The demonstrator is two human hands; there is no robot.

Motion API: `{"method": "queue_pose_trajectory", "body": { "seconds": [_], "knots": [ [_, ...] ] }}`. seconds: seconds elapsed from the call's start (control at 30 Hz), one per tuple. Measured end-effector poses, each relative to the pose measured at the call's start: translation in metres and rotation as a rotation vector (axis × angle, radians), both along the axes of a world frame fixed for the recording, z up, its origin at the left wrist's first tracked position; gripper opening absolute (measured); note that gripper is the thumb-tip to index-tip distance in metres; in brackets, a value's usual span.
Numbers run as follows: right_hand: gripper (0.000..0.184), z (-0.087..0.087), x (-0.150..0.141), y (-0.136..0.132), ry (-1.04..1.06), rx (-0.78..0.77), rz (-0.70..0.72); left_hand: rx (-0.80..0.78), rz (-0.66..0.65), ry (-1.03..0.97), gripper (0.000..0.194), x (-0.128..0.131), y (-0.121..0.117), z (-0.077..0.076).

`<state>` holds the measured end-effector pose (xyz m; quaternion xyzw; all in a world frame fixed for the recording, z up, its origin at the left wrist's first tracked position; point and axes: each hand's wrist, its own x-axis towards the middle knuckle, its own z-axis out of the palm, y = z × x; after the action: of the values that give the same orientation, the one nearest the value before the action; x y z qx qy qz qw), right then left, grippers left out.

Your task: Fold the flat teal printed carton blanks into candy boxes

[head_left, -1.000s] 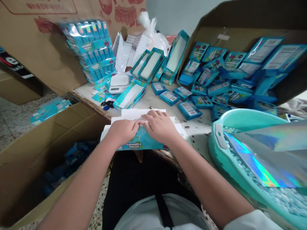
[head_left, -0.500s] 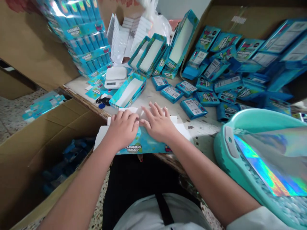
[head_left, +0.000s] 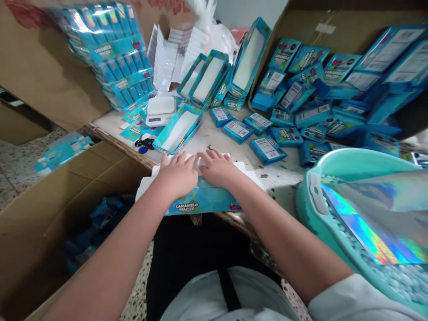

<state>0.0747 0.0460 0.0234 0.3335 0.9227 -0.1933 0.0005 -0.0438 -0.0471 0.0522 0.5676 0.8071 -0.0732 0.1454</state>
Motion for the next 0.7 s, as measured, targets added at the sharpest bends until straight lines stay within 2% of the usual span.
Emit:
{"method": "queue_pose_trajectory", "body": {
  "seconds": [0.17,0.33,0.6,0.7],
  "knots": [
    [0.057,-0.010,0.000,0.001,0.012,0.014,-0.011,0.041,-0.033,-0.027,0.064,-0.002,0.016,-0.019],
    [0.060,-0.021,-0.008,0.008,-0.016,-0.006,-0.102,0.064,-0.017,-0.062,0.066,-0.009,0.022,-0.036],
    [0.057,-0.018,-0.013,0.012,-0.030,-0.034,-0.169,0.139,-0.026,-0.141,0.064,-0.016,0.020,-0.030],
    [0.057,-0.009,-0.017,0.016,-0.050,-0.033,-0.176,0.178,-0.002,-0.130,0.063,-0.023,0.024,-0.026]
  ]
}}
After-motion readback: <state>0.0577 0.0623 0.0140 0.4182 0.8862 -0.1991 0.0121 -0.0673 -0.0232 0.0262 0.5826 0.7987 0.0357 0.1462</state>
